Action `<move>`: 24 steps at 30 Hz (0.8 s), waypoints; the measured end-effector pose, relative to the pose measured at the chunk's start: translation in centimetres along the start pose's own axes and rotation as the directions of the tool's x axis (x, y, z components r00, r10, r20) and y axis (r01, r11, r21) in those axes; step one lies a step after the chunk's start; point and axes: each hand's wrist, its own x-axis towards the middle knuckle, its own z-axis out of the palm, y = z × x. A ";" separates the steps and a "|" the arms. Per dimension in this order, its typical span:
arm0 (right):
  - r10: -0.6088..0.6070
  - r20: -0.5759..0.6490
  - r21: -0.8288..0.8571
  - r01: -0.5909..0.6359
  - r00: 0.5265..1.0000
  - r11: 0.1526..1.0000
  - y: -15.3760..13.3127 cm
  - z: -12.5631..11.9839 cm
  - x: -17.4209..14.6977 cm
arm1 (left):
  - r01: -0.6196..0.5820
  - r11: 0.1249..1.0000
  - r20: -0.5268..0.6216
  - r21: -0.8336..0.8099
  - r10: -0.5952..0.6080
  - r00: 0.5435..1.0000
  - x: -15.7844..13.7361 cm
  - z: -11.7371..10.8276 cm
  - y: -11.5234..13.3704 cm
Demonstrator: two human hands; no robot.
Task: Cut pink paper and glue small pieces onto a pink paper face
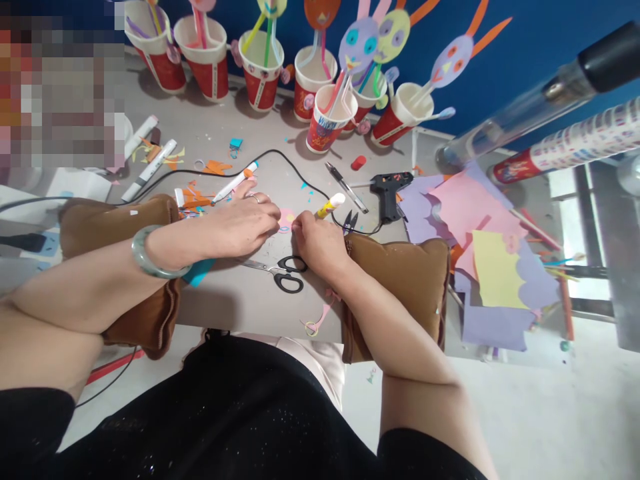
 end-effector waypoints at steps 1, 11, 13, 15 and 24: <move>-0.004 -0.005 0.010 0.004 1.000 1.000 0.1 0.1 0.0 | 0.004 1.000 0.002 -0.011 -0.004 1.000 0.0 0.0 0.0; -0.072 -0.125 0.299 0.107 0.989 0.948 2.0 0.9 0.3 | 0.012 1.000 0.037 0.019 -0.013 0.999 0.2 -0.1 -0.2; -0.080 -0.149 0.380 0.132 0.986 0.916 2.3 0.9 0.3 | 0.027 1.000 0.024 -0.001 -0.027 0.999 0.2 0.0 -0.3; -0.077 -0.169 0.434 0.144 0.983 0.889 2.4 0.8 0.3 | 0.037 0.999 0.009 -0.030 -0.037 0.999 0.3 0.1 -0.3; -0.070 -0.154 0.261 0.109 0.986 0.959 2.1 1.2 0.4 | 0.045 0.999 -0.004 -0.016 -0.045 0.999 0.3 0.3 -0.2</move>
